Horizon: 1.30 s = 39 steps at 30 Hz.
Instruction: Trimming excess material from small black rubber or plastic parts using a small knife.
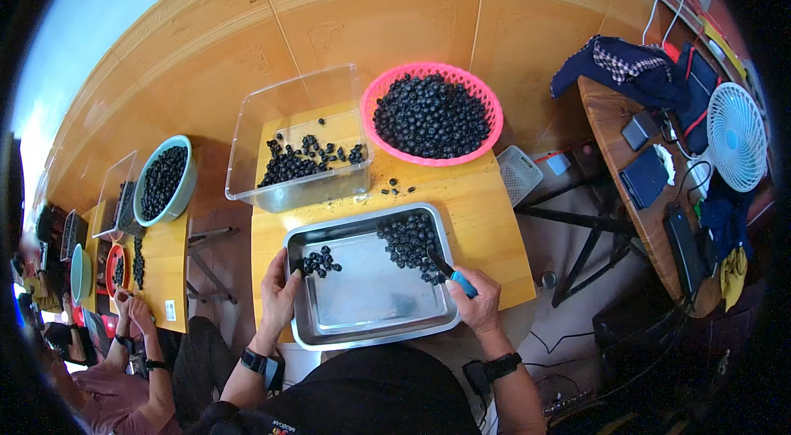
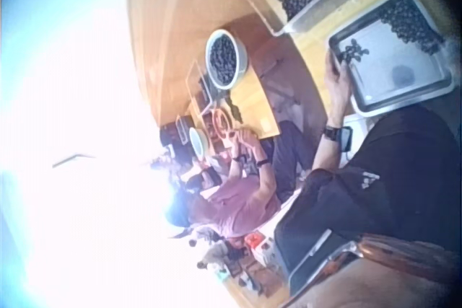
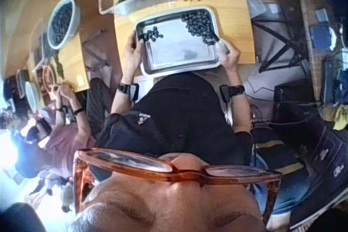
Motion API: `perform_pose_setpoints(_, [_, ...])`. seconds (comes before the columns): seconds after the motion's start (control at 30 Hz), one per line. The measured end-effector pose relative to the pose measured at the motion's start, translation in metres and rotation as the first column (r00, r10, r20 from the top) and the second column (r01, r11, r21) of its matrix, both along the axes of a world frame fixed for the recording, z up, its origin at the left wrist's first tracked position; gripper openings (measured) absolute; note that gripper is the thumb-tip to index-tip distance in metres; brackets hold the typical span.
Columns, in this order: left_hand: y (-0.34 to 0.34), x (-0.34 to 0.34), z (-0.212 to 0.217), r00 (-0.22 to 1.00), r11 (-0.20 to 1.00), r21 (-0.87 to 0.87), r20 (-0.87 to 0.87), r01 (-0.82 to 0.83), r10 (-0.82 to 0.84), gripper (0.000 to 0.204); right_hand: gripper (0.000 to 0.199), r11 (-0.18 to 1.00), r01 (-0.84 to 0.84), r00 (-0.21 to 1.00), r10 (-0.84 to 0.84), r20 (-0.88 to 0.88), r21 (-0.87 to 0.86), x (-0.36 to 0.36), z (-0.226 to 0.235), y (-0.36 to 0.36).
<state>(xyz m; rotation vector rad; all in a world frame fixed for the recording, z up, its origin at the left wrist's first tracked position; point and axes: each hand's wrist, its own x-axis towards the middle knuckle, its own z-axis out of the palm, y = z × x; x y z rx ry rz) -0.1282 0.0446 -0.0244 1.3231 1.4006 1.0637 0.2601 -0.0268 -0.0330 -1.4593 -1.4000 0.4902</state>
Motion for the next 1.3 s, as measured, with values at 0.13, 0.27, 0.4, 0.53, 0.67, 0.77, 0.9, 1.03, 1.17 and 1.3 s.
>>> perform_pose_setpoints(0.13, [0.001, 0.002, 0.002, 0.999, 1.0, 0.031, 0.032, -0.004, 0.003, 0.058, 0.03, 1.0, 0.008, 1.0, -0.008, -0.009, -0.013, -0.001, 0.001, 0.0])
perform_pose_setpoints(0.27, [0.001, 0.003, 0.003, 1.0, 0.999, 0.051, 0.002, 0.01, -0.01, 0.06, 0.029, 1.0, 0.013, 1.0, -0.013, 0.002, -0.009, 0.0, 0.003, 0.0])
perform_pose_setpoints(0.4, [0.003, 0.003, -0.003, 0.998, 0.998, 0.06, 0.058, -0.009, 0.005, 0.061, 0.03, 1.0, 0.027, 1.0, -0.027, -0.009, 0.002, 0.0, 0.002, 0.001])
perform_pose_setpoints(0.53, [0.005, 0.001, -0.006, 0.996, 0.998, 0.054, 0.088, -0.025, 0.02, 0.06, 0.031, 1.0, 0.022, 0.999, -0.022, -0.025, -0.004, -0.001, 0.002, 0.003])
perform_pose_setpoints(0.67, [0.002, -0.002, -0.006, 0.995, 0.998, 0.057, 0.097, -0.015, 0.009, 0.059, 0.033, 1.0, 0.018, 0.999, -0.019, -0.04, -0.016, -0.003, 0.002, 0.0])
perform_pose_setpoints(0.77, [0.004, 0.0, -0.008, 0.994, 0.994, 0.107, 0.112, -0.025, 0.013, 0.058, 0.033, 0.999, 0.008, 0.999, -0.01, -0.048, -0.039, 0.0, -0.001, 0.002])
perform_pose_setpoints(0.9, [0.003, -0.001, -0.009, 0.993, 0.992, 0.12, 0.111, -0.042, 0.028, 0.057, 0.033, 0.999, -0.013, 0.998, 0.011, -0.058, -0.038, -0.001, 0.0, 0.001])
perform_pose_setpoints(1.03, [0.002, -0.002, -0.012, 0.995, 0.991, 0.119, 0.09, -0.061, 0.05, 0.056, 0.033, 0.999, -0.014, 0.997, 0.011, -0.073, -0.032, -0.001, 0.001, 0.0])
perform_pose_setpoints(1.17, [0.003, -0.002, -0.016, 0.992, 0.99, 0.124, 0.113, -0.064, 0.05, 0.056, 0.034, 1.0, -0.025, 0.995, 0.024, -0.096, -0.006, -0.002, 0.003, 0.0])
perform_pose_setpoints(1.3, [0.006, -0.001, -0.019, 0.994, 0.986, 0.149, 0.095, -0.072, 0.058, 0.057, 0.034, 1.0, -0.02, 0.995, 0.02, -0.102, -0.001, 0.001, -0.005, 0.001])
